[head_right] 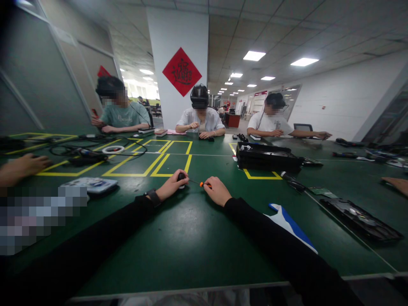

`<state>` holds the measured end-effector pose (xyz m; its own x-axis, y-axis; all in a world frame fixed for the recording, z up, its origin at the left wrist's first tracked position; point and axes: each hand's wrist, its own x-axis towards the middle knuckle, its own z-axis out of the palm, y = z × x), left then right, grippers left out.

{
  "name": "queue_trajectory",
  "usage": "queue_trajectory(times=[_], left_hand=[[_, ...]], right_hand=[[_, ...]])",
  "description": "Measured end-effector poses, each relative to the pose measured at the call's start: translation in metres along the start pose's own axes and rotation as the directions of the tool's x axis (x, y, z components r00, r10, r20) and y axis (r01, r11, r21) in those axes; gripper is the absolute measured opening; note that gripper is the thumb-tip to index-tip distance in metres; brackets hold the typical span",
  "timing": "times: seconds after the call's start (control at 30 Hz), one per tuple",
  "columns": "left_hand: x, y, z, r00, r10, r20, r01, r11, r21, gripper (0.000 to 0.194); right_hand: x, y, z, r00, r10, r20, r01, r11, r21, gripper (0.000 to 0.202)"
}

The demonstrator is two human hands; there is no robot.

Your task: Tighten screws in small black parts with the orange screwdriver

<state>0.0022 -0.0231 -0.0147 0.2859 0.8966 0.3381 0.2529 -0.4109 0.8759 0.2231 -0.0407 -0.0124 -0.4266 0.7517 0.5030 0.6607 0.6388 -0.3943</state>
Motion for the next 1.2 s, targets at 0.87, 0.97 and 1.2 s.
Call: queue_trajectory(times=[0.87,0.97,1.2], left_hand=[[0.0006,0.0022,-0.0009,1.000,-0.017,-0.003,0.017,1.000,-0.018,0.027],[0.0004,0.0035,-0.0005,1.000,-0.026,-0.005,0.026,0.999,-0.025,0.028],[0.0013,0.0029,-0.0010,1.000,-0.019,-0.003,0.019,1.000,-0.021,0.027]], right_hand=[[0.0012,0.0032,-0.0001,0.999,0.034,0.011,-0.034,0.999,-0.018,0.023],[0.0017,0.0039,0.0002,0.999,0.030,0.017,-0.030,1.000,-0.006,0.021],[0.0020,0.0029,-0.0004,1.000,0.015,0.011,-0.015,1.000,0.010,0.021]])
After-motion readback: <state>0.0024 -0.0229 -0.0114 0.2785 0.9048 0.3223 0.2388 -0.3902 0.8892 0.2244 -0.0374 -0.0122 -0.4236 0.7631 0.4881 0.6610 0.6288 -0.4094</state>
